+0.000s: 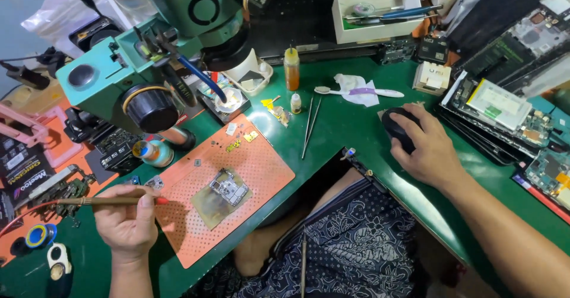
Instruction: The person uses a soldering iron and a multimeter probe to work on a small circuit board placed on an orange mat. They apply a liquid from a small bottle to the board and later use a computer mouse while continuing to solder.
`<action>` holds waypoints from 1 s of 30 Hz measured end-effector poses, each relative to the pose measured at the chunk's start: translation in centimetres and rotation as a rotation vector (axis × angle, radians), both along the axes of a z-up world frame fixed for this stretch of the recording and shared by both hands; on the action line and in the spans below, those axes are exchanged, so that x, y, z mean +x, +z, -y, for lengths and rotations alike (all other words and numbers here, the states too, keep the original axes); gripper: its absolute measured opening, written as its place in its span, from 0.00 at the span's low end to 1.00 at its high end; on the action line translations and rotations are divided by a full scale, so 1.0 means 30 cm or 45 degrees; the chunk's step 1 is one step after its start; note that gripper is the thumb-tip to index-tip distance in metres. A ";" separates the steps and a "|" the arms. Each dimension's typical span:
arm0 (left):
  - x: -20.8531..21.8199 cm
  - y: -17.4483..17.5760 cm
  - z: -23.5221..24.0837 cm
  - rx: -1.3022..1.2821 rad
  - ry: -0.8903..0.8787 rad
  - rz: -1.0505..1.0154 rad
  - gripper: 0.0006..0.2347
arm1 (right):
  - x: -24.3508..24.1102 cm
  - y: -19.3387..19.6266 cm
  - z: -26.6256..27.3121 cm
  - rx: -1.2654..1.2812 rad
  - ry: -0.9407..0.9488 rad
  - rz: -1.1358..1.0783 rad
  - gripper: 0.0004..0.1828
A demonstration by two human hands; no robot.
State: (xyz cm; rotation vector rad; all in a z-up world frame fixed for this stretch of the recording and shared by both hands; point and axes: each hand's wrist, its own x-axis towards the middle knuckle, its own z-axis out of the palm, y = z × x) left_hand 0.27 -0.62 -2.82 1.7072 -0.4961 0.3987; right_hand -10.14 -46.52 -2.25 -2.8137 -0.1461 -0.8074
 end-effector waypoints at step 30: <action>0.008 -0.042 -0.015 0.029 0.098 -0.086 0.08 | 0.009 -0.018 0.026 0.016 -0.055 0.047 0.19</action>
